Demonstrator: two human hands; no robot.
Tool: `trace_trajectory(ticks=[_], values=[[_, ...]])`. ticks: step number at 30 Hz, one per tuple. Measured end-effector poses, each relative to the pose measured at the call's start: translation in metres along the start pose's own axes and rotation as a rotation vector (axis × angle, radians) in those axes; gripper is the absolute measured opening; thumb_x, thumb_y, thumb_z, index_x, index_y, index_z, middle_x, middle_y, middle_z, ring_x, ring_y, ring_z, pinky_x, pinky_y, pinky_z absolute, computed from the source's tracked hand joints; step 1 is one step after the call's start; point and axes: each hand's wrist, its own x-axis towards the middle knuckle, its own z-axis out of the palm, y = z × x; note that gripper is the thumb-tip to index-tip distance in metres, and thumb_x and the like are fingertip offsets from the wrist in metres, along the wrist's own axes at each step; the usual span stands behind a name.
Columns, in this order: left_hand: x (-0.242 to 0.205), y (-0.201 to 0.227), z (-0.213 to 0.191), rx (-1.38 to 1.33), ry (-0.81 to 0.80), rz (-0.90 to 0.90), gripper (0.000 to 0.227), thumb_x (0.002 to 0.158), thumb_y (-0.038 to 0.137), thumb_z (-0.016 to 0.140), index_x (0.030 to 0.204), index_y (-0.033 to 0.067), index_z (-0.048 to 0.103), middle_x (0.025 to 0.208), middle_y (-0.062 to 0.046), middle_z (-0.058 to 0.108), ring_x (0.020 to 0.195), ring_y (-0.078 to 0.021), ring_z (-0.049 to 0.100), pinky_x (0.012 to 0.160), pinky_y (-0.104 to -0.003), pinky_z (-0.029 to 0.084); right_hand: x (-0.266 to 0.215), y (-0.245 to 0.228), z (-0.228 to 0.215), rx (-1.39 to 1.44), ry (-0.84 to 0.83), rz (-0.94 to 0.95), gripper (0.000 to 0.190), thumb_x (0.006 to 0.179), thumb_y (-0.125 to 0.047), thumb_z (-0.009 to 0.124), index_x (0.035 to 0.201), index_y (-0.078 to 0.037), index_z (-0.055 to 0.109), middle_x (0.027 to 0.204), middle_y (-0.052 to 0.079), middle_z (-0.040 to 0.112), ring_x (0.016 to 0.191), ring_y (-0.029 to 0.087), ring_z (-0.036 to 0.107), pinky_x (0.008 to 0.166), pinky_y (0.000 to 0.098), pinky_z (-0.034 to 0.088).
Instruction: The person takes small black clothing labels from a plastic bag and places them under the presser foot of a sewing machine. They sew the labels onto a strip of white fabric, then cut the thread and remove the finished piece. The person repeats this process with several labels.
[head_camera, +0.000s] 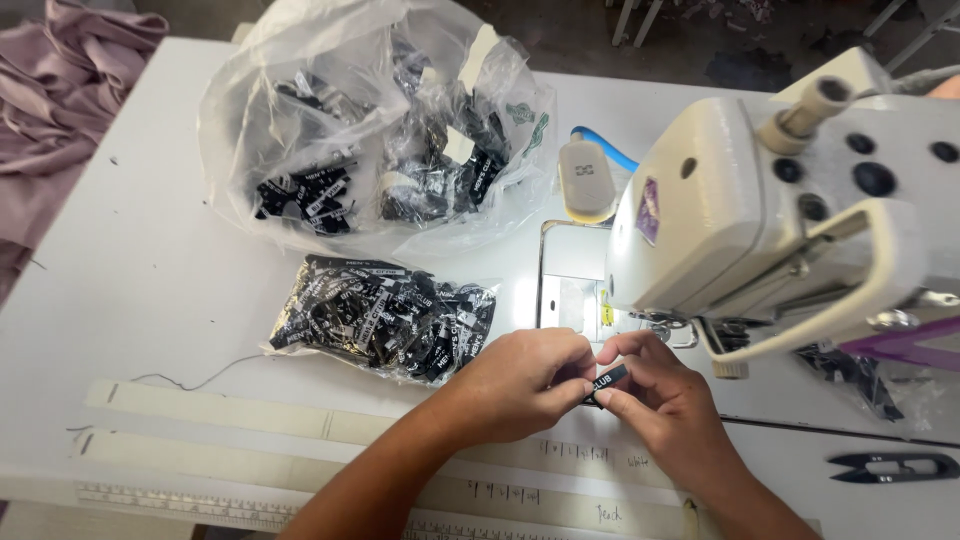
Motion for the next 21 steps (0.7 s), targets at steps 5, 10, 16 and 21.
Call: trace_trajectory(ticks=[5,10,16,21], values=[[-0.008,0.003,0.014,0.036,0.209,0.147,0.005,0.089,0.018,0.063,0.088,0.0135,0.061,0.112,-0.008,0.057,0.104,-0.0278,0.051,0.089,-0.040,0.041,-0.003,0.004,-0.011,0.226,0.110,0.063,0.010,0.086,-0.005,0.072,0.077,-0.004,0.069,0.110,0.002,0.066,0.105,0.011,0.061,0.094,0.0283,0.042],[-0.002,0.024,0.032,0.044,0.391,-0.114,0.014,0.088,0.018,0.054,0.078,0.0113,0.060,0.127,-0.008,0.055,0.123,-0.0276,0.042,0.097,-0.044,0.042,-0.010,0.011,-0.030,0.346,0.231,0.209,0.004,0.087,-0.002,0.073,0.087,0.002,0.075,0.094,0.006,0.074,0.102,0.017,0.066,0.093,0.0308,0.049],[0.033,0.016,0.063,0.315,0.578,-0.252,0.024,0.090,0.020,0.049,0.075,0.0095,0.064,0.136,-0.012,0.053,0.117,-0.0361,0.038,0.097,-0.051,0.036,-0.011,0.013,-0.047,-0.003,0.186,0.181,0.007,0.088,-0.014,0.072,0.085,-0.010,0.068,0.072,0.000,0.066,0.060,0.013,0.047,0.062,0.0276,0.039],[0.050,0.010,0.074,0.299,0.680,-0.328,0.023,0.088,0.024,0.051,0.070,0.0139,0.061,0.141,-0.008,0.051,0.125,-0.0362,0.034,0.102,-0.053,0.029,-0.003,0.026,-0.041,-0.442,0.058,0.053,0.023,0.086,-0.032,0.069,0.108,-0.029,0.076,0.104,-0.005,0.072,0.067,0.014,0.066,0.077,0.0297,0.055]])
